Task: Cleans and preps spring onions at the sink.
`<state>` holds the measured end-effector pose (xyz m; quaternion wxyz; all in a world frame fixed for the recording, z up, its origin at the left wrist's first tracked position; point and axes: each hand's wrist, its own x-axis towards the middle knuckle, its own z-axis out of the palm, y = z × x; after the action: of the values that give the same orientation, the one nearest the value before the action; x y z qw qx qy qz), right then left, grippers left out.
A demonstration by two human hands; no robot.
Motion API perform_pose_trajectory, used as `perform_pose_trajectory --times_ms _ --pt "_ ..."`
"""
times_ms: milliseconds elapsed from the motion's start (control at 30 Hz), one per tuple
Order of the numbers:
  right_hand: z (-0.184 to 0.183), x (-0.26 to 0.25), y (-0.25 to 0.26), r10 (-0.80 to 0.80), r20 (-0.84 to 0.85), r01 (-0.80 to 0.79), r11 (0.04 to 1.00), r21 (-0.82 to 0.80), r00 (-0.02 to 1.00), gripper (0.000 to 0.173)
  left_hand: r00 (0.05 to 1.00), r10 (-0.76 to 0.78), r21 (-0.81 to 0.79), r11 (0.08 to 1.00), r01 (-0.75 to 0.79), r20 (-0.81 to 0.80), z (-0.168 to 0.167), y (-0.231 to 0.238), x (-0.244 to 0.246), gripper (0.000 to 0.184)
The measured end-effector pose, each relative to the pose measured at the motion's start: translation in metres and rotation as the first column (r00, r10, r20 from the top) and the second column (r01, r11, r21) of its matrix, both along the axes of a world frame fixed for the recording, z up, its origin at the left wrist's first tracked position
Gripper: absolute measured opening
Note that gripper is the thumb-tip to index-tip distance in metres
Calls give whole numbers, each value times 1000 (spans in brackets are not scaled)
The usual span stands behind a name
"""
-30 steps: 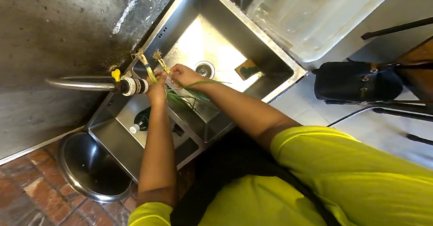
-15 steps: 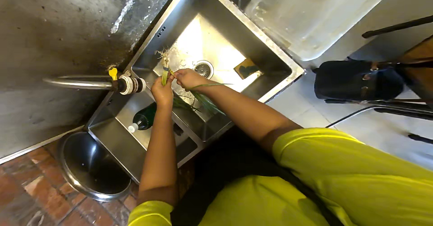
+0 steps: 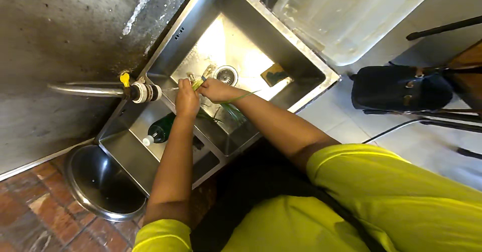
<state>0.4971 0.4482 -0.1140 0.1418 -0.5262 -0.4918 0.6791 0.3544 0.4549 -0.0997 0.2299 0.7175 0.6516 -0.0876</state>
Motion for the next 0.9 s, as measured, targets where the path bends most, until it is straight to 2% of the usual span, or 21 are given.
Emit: perform_pose_trajectory --times_ms 100,300,600,800,900 --pt "2 3 1 -2 22 1 1000 14 1000 39 999 13 -23 1000 -14 -40 -3 4 2 36" --pt "-3 24 -11 63 14 -63 998 -7 998 36 978 210 7 978 -210 -16 -8 24 -21 40" --pt "16 45 -37 110 40 -110 994 -7 993 39 959 281 -35 959 -280 28 -16 39 -12 40" --pt "12 58 -35 -6 10 7 998 -57 1000 37 920 390 -51 920 -388 46 -14 32 -6 42" --pt "9 55 -36 -16 2 16 996 -83 1000 39 891 451 -57 892 -448 57 -15 31 -5 43"
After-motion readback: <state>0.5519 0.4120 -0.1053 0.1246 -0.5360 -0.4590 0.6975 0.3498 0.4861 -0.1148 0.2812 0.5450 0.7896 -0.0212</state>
